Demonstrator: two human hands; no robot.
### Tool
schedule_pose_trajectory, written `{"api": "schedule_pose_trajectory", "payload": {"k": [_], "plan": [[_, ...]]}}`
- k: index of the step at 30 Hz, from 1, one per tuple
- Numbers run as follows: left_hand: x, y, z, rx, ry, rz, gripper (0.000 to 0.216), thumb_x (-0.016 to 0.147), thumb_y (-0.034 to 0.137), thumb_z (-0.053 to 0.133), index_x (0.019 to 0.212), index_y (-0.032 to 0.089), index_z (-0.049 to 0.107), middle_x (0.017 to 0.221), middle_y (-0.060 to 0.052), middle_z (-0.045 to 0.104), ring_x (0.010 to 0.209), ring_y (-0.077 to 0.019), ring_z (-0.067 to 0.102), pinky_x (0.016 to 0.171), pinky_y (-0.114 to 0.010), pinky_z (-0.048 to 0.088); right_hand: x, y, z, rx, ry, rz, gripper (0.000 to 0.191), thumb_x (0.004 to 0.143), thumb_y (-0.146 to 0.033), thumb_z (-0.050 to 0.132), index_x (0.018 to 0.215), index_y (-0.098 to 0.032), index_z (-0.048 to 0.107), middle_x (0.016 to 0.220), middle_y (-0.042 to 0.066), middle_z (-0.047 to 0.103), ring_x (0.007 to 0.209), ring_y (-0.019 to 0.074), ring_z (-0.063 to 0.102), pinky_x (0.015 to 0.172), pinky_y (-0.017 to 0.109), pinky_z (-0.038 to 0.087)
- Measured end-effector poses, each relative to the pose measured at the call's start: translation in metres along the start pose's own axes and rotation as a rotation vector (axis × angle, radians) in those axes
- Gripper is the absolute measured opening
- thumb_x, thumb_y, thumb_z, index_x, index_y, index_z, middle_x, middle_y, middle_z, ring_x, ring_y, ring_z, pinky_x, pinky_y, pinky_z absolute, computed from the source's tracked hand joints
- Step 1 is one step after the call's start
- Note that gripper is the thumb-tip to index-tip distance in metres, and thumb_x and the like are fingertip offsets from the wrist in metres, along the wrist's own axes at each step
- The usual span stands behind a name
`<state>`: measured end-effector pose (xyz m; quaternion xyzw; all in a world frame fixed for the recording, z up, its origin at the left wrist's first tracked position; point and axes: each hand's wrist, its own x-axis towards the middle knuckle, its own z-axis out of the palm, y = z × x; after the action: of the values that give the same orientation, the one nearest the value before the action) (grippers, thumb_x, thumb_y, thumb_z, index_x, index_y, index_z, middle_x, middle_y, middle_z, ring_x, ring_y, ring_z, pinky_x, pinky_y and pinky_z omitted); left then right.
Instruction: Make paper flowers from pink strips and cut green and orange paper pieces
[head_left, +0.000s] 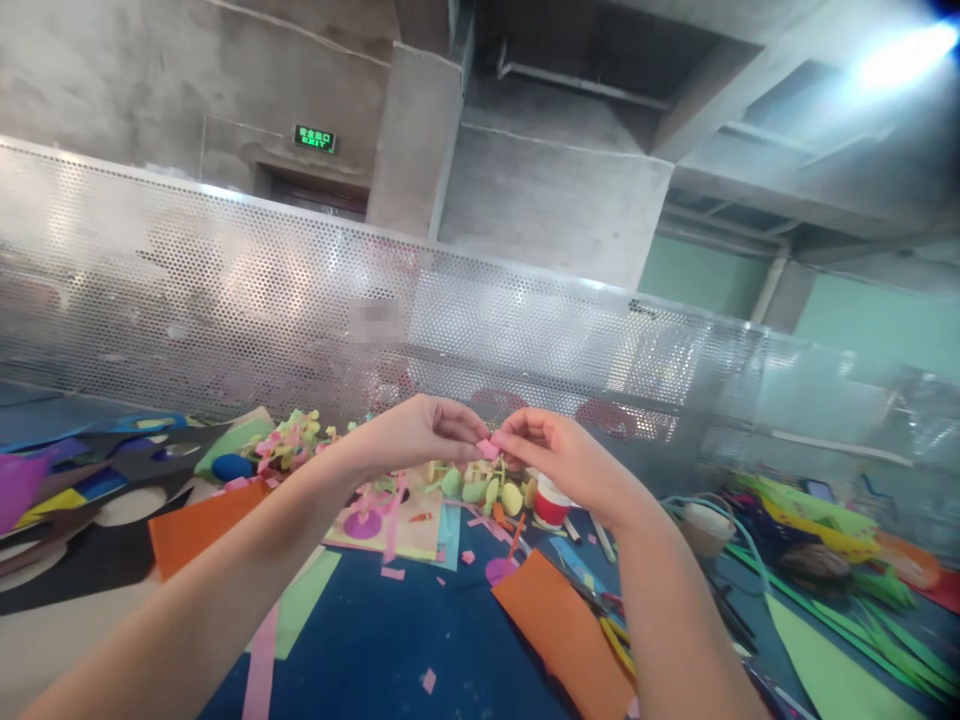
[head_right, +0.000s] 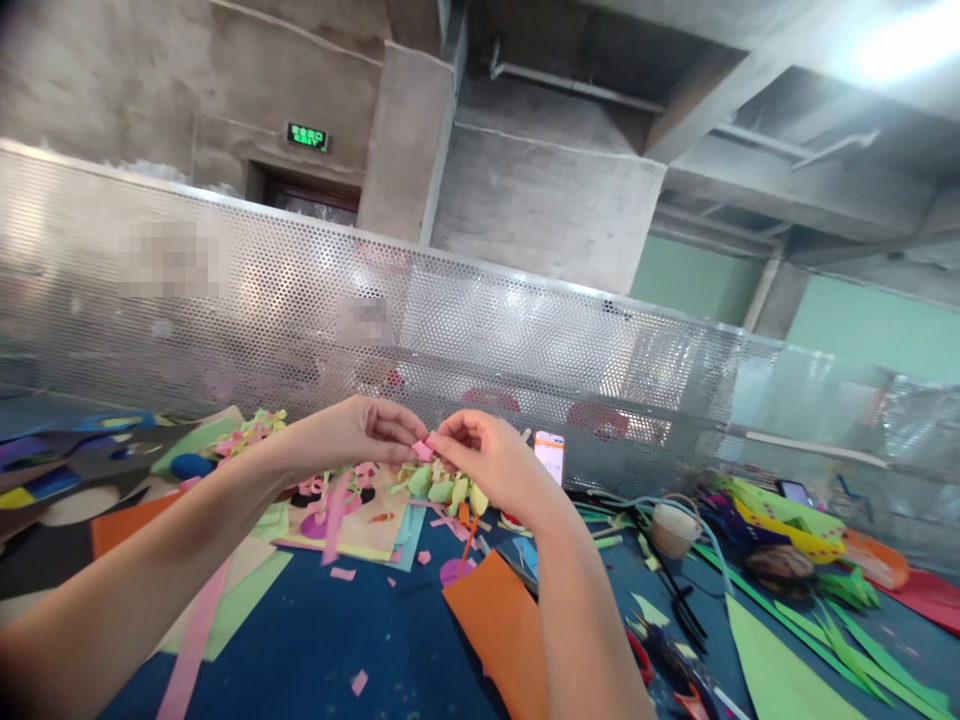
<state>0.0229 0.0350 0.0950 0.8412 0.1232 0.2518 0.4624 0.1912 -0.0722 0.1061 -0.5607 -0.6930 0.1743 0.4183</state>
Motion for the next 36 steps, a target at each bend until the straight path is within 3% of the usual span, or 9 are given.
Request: {"api": "schedule_pose_trajectory", "payload": {"k": [5,16,25,30,36], "plan": [[0.0,-0.003,-0.002,0.073,0.033,-0.002,0.027,0.069,0.039,0.069,0.088,0.021,0.066,0.083,-0.002,0.071,0.073,-0.0134,0.062,0.064,-0.024,0.044,-0.001,-0.001,-0.001,-0.002,0.025,0.007,0.01,0.084,-0.027,0.054,0.078,-0.02,0.055,0.071,0.0,0.059,0.068,0.0118,0.058,0.068,0.026,0.048],[0.002,-0.005,-0.004,0.086,0.043,0.048,0.021,0.074,0.035,0.064,0.087,0.02,0.068,0.084,-0.002,0.069,0.08,-0.0142,0.06,0.075,-0.026,0.044,0.001,0.002,-0.001,0.015,0.022,-0.005,0.011,0.084,-0.028,0.055,0.079,-0.02,0.055,0.074,0.001,0.061,0.069,0.0121,0.059,0.071,0.027,0.049],[-0.002,0.004,-0.005,0.109,-0.022,0.005,0.027,0.076,0.039,0.06,0.096,0.023,0.068,0.088,0.0,0.068,0.078,-0.0132,0.057,0.071,-0.024,0.041,0.001,0.006,-0.002,0.031,0.027,-0.026,0.01,0.085,-0.03,0.054,0.08,-0.02,0.055,0.078,0.001,0.062,0.073,0.0124,0.06,0.072,0.027,0.049],[-0.003,0.006,-0.001,0.089,0.042,-0.03,0.03,0.077,0.048,0.057,0.083,0.02,0.067,0.067,0.002,0.059,0.056,-0.0088,0.046,0.05,-0.022,0.032,0.002,0.01,-0.002,0.033,0.011,-0.063,0.011,0.085,-0.031,0.053,0.083,-0.021,0.056,0.082,0.002,0.062,0.075,0.013,0.059,0.074,0.028,0.049],[0.002,-0.001,0.002,0.088,0.066,0.01,0.023,0.073,0.041,0.063,0.078,0.02,0.067,0.065,0.003,0.057,0.06,-0.0096,0.047,0.056,-0.022,0.034,0.002,0.004,0.0,0.061,-0.003,-0.058,0.009,0.084,-0.028,0.055,0.081,-0.02,0.056,0.078,0.001,0.061,0.071,0.0121,0.058,0.071,0.027,0.048]]}}
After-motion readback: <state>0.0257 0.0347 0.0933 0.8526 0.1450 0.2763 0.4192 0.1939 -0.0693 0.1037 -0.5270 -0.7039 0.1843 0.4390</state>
